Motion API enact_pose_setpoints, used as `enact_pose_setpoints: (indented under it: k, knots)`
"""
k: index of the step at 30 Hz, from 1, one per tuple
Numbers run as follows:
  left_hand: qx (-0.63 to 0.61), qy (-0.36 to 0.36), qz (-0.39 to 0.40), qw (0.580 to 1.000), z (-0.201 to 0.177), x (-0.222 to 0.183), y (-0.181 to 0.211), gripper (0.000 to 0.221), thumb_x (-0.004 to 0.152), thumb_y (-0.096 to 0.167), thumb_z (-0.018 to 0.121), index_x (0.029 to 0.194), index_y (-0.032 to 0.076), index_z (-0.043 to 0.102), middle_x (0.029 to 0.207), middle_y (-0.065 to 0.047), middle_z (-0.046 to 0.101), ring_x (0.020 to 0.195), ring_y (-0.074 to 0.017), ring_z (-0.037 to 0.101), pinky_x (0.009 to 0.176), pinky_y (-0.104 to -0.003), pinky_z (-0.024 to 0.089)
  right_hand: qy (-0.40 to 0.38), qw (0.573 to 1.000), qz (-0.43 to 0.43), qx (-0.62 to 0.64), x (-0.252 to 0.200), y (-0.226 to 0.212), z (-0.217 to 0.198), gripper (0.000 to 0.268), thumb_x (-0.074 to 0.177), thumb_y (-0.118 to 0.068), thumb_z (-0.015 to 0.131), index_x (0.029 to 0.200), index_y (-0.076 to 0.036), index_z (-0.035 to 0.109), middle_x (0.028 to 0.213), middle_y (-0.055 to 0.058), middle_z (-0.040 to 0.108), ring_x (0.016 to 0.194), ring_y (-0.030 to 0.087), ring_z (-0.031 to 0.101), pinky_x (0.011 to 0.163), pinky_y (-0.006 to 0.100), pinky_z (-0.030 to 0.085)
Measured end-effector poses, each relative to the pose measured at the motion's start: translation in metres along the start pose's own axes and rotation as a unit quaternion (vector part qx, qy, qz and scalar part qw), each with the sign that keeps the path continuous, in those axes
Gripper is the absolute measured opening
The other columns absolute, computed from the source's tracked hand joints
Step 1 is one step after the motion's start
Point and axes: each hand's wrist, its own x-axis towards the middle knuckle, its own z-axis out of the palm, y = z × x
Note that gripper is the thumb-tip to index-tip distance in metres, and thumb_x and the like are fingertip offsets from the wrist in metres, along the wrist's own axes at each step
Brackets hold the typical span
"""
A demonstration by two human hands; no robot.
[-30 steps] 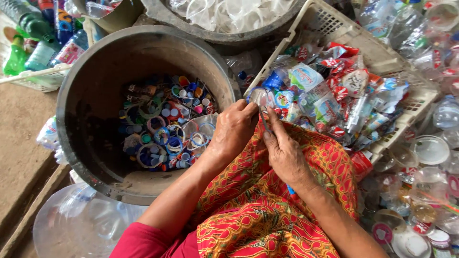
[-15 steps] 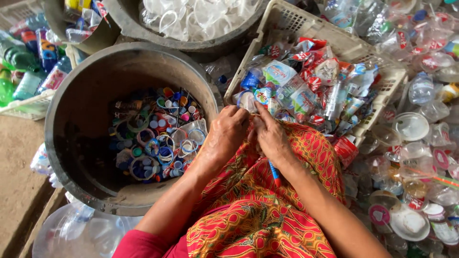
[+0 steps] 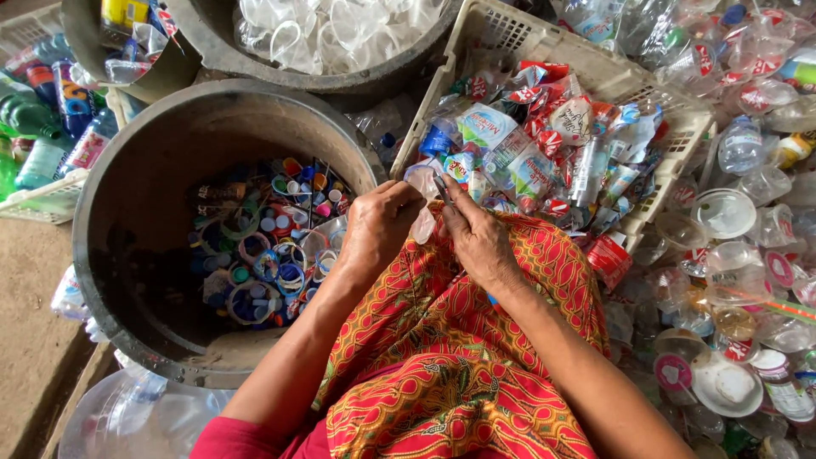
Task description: Sorting and cleaning plastic bottles and cups for recycling by removing caps and labels.
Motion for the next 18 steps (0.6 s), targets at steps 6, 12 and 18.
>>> enact_pose_setpoints:
  k: [6, 12, 18]
  knots:
    - [0.038, -0.013, -0.044, 0.998, -0.016, -0.001, -0.007, 0.013, 0.090, 0.021, 0.076, 0.102, 0.025, 0.074, 0.085, -0.007, 0.071, 0.078, -0.0295, 0.073, 0.070, -0.041, 0.058, 0.017, 0.998, -0.046, -0.028, -0.004, -0.013, 0.004, 0.048, 0.110, -0.035, 0.042, 0.153, -0.016, 0.051, 0.108, 0.020, 0.076, 0.090, 0.031, 0.074, 0.085, 0.046, 0.060]
    - [0.124, -0.066, -0.090, 0.986, -0.024, 0.000, 0.015, 0.023, 0.088, 0.027, 0.078, 0.111, 0.023, 0.075, 0.096, -0.015, 0.071, 0.084, -0.0398, 0.074, 0.076, -0.049, 0.061, 0.034, 0.979, -0.123, -0.159, -0.012, -0.018, 0.011, 0.048, 0.109, -0.033, 0.047, 0.156, -0.025, 0.046, 0.100, 0.018, 0.072, 0.090, 0.037, 0.072, 0.075, 0.051, 0.061]
    - [0.076, 0.025, -0.054, 0.995, 0.008, -0.006, 0.002, 0.002, 0.095, 0.019, 0.071, 0.094, 0.018, 0.070, 0.091, -0.014, 0.065, 0.079, -0.0410, 0.071, 0.069, -0.048, 0.060, 0.017, 0.991, -0.102, -0.086, -0.013, -0.009, 0.007, 0.050, 0.109, -0.033, 0.042, 0.158, -0.023, 0.043, 0.118, 0.022, 0.069, 0.106, 0.041, 0.070, 0.090, 0.054, 0.059]
